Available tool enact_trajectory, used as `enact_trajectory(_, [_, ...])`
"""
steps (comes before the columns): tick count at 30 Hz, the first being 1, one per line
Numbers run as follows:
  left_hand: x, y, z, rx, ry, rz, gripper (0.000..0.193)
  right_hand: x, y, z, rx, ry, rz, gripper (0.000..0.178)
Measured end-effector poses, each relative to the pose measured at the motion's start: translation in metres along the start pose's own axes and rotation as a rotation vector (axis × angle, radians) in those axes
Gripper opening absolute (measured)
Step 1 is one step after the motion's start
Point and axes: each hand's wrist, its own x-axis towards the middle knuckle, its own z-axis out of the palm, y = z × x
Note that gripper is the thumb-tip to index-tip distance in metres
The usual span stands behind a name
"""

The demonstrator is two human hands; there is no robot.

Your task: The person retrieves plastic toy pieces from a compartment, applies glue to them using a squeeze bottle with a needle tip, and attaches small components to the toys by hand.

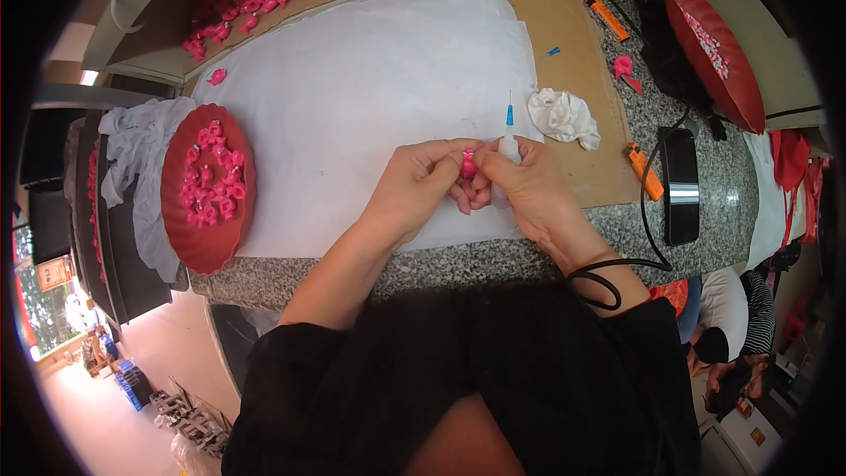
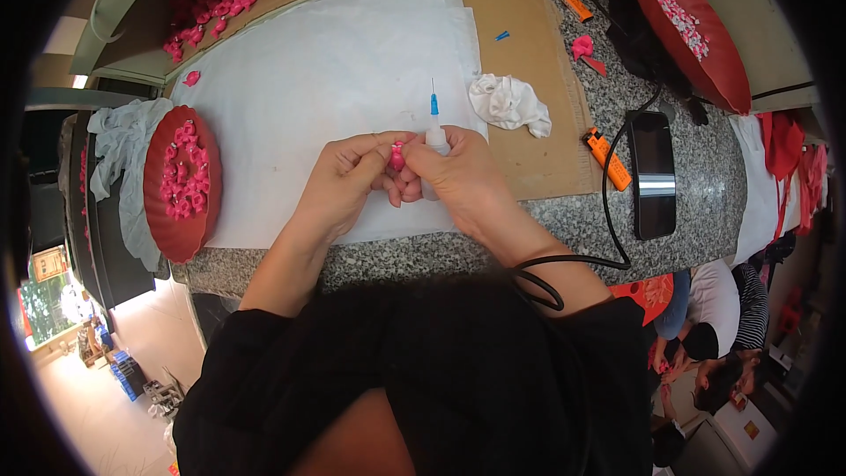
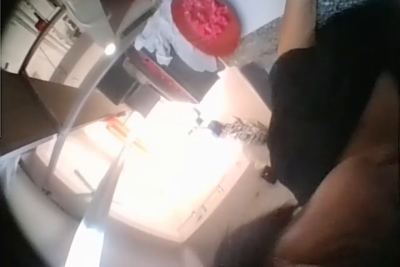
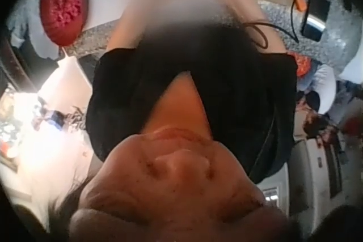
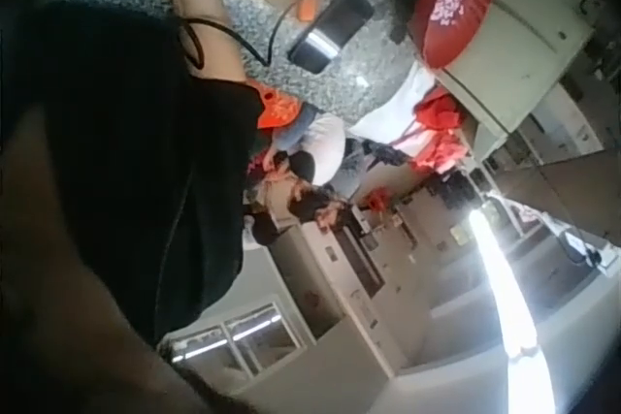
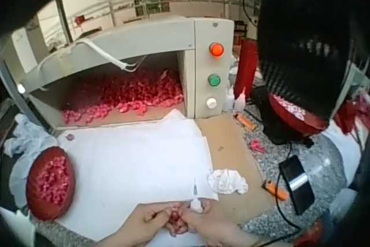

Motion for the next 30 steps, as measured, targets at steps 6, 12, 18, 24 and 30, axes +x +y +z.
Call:
enact_trajectory(6, [-0.001, 0.001, 0.000, -0.019, -0.004, -0.027, 0.029, 0.000, -0.001, 0.002, -0.009, 0.010, 0.019, 0.009])
enact_trajectory(12, [-0.002, 0.001, -0.002, -0.038, -0.005, -0.046, 0.030, 0.001, 0.000, 0.003, -0.004, 0.038, 0.022, 0.012])
enact_trajectory(18, [-0.002, 0.000, -0.005, -0.058, -0.015, -0.051, 0.029, 0.004, 0.002, 0.003, -0.042, 0.046, 0.021, 0.010])
enact_trajectory(24, [0.001, -0.001, -0.009, -0.151, -0.089, -0.040, 0.026, 0.008, -0.006, 0.000, 0.067, 0.089, 0.128, 0.012])
enact_trajectory(30, [0.004, -0.002, -0.015, -0.180, -0.058, -0.132, 0.026, 0.003, -0.013, -0.005, 0.132, 0.040, 0.171, 0.012])
